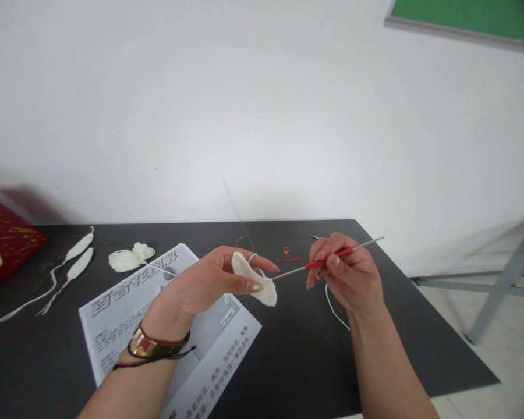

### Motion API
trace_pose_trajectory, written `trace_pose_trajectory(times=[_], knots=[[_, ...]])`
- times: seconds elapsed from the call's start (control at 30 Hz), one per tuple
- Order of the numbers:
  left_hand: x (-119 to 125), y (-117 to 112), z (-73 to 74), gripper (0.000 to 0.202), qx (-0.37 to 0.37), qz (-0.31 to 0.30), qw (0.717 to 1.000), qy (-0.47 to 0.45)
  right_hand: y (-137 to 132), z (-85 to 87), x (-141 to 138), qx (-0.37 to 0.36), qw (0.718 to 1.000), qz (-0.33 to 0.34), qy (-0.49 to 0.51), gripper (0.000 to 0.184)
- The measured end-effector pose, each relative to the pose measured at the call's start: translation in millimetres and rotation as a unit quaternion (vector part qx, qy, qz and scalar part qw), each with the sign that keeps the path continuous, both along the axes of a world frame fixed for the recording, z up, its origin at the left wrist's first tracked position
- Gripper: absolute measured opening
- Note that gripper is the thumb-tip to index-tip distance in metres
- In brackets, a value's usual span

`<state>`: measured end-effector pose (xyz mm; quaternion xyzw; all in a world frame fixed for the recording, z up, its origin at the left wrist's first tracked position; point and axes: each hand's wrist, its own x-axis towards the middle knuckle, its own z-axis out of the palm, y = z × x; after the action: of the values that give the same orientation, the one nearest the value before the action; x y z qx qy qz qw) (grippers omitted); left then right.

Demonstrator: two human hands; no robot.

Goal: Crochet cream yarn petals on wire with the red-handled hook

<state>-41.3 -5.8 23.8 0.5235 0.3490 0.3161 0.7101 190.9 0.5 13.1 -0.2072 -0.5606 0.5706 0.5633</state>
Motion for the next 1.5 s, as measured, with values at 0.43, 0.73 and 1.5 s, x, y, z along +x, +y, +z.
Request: trace_pose_trajectory(times=[0.43,0.73,1.5], knots=[[30,-6,-10.2,0.052,-0.007,0.080,0.987,-0.141,0,1.7,0,0.012,0.999,-0.030,0.036,0.008],[19,-4,-8.8,0.055,-0.077,-0.023,0.981,-0.175,2,1.1,2,0.021,0.999,0.017,0.034,0.004],[27,-1,-13.6,0.038,0.072,0.133,0.985,-0.084,11,-10.9,-21,-0.278,0.950,-0.003,0.145,0.012]])
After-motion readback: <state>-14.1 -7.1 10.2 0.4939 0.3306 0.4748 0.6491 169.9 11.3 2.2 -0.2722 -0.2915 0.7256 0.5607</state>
